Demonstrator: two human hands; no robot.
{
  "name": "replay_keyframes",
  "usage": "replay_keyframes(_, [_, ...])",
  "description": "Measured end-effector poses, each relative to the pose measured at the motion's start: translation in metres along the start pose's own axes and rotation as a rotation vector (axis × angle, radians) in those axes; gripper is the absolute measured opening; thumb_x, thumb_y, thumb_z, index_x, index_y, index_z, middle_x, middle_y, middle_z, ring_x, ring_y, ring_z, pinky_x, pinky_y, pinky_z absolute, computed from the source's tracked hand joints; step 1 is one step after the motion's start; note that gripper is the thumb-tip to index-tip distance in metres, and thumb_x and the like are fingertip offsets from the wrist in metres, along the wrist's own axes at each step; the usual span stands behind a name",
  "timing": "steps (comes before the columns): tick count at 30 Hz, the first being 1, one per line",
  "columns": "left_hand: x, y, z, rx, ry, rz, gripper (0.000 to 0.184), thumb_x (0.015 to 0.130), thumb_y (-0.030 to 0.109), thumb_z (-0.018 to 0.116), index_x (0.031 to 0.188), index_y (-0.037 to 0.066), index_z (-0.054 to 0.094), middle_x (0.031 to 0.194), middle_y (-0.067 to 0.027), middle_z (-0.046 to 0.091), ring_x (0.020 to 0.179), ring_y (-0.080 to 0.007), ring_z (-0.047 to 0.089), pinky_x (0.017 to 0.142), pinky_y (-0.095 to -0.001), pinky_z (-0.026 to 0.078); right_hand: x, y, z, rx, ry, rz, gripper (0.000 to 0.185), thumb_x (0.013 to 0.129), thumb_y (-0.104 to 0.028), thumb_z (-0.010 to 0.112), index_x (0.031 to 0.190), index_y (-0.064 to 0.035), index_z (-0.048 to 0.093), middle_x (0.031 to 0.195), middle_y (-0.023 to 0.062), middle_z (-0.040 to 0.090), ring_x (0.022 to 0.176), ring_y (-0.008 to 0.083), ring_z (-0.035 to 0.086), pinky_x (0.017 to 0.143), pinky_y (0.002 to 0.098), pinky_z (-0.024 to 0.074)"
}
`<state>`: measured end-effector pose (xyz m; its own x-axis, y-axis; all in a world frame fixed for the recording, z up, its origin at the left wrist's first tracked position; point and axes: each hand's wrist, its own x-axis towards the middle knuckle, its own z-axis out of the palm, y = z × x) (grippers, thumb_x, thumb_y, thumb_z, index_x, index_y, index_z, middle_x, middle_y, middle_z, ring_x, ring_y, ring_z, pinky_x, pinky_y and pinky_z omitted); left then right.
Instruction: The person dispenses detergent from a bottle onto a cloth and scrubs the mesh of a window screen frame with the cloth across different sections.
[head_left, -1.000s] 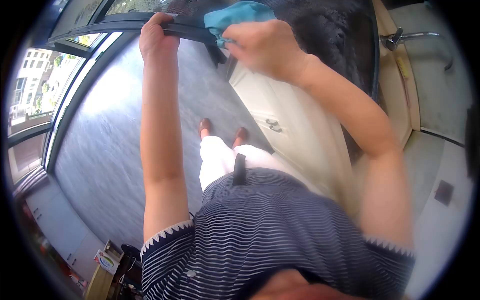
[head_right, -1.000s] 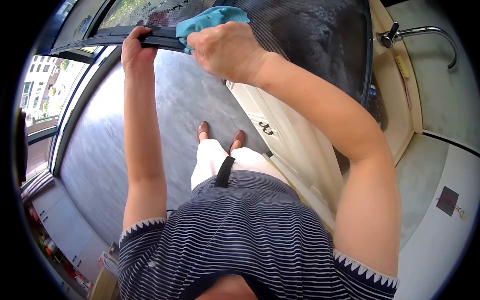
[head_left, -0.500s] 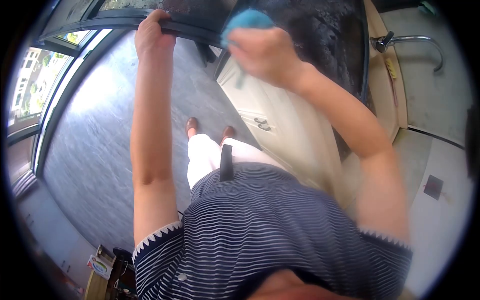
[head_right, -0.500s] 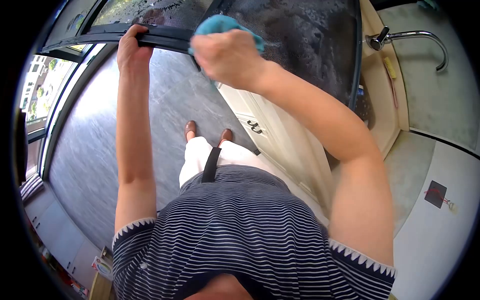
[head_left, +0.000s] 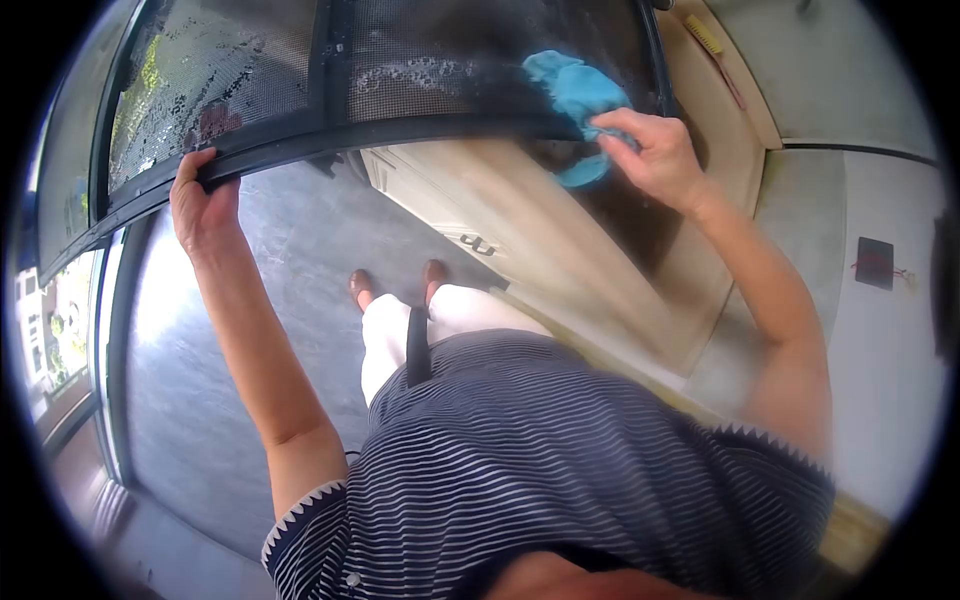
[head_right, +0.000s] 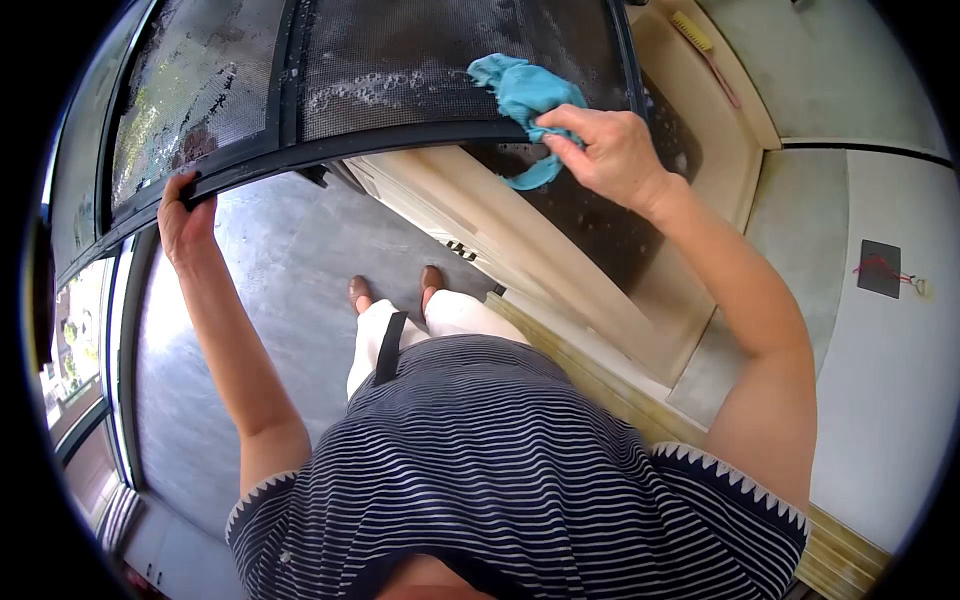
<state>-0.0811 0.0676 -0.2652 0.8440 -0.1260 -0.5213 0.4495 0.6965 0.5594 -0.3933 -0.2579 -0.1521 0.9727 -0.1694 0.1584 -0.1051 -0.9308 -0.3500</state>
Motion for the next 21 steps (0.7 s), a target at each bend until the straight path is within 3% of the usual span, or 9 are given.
replay_keyframes(5, [-0.006,0.011,-0.005,-0.01,-0.008,0.001,0.018,0.066,-0.014,0.054,0.08,-0.005,0.05,0.086,-0.0135,0.054,0.085,-0.0276,0.054,0.086,-0.0413,0.043,-0.028,0.035,-0.033,0.057,-0.056,0.118,0.014,0.072,-0.01,0.063,0.086,-0.0087,0.062,0.073,0.0056,0.062,0.06,0.0206,0.059,0.057,0.0278,0.046])
replay_keyframes(9, [0.007,0.033,-0.031,-0.014,-0.006,-0.046,0.018,0.066,-0.014,0.054,0.08,-0.004,0.051,0.084,-0.0144,0.056,0.083,-0.0278,0.056,0.083,-0.0404,0.046,-0.022,0.026,-0.033,-0.078,-0.126,-0.089,0.013,0.07,-0.016,0.064,0.083,-0.0115,0.061,0.069,0.0022,0.058,0.063,0.0215,0.056,0.059,0.0296,0.0412])
replay_keyframes(11, [0.007,0.056,-0.046,0.045,-0.049,0.024,0.015,0.066,-0.013,0.054,0.078,-0.004,0.051,0.083,-0.0146,0.056,0.081,-0.0279,0.057,0.081,-0.041,0.047,-0.019,0.003,-0.013,-0.065,-0.132,-0.191,0.012,0.07,-0.016,0.064,0.081,-0.0127,0.06,0.067,0.0014,0.054,0.06,0.0198,0.054,0.056,0.0294,0.0386])
replay_keyframes(15, [0.024,0.073,-0.056,0.038,-0.067,0.025,0.015,0.067,-0.012,0.053,0.08,-0.006,0.051,0.085,-0.0161,0.056,0.083,-0.0289,0.056,0.085,-0.044,0.045,0.024,-0.054,0.049,0.034,0.049,-0.411,0.011,0.069,-0.018,0.063,0.072,-0.0116,0.055,0.066,-0.0005,0.054,0.06,0.0156,0.055,0.057,0.0294,0.0398])
replay_keyframes(17, [0.032,0.077,-0.057,0.056,-0.067,0.011,0.018,0.067,-0.013,0.052,0.083,-0.007,0.051,0.087,-0.0165,0.056,0.087,-0.0293,0.056,0.087,-0.0453,0.044,0.045,-0.075,0.066,0.135,0.056,-0.433,0.013,0.067,-0.016,0.063,0.077,-0.0107,0.057,0.062,0.0009,0.05,0.06,0.0174,0.052,0.054,0.0295,0.0355])
replay_keyframes(21, [0.027,0.074,-0.042,0.039,-0.101,-0.043,0.014,0.068,-0.012,0.052,0.081,-0.006,0.052,0.085,-0.0161,0.056,0.086,-0.0288,0.056,0.086,-0.0449,0.045,0.02,-0.045,0.045,0.084,-0.022,-0.359,0.011,0.068,-0.014,0.062,0.077,-0.0114,0.057,0.068,0.0003,0.056,0.064,0.0161,0.055,0.056,0.0308,0.0368])
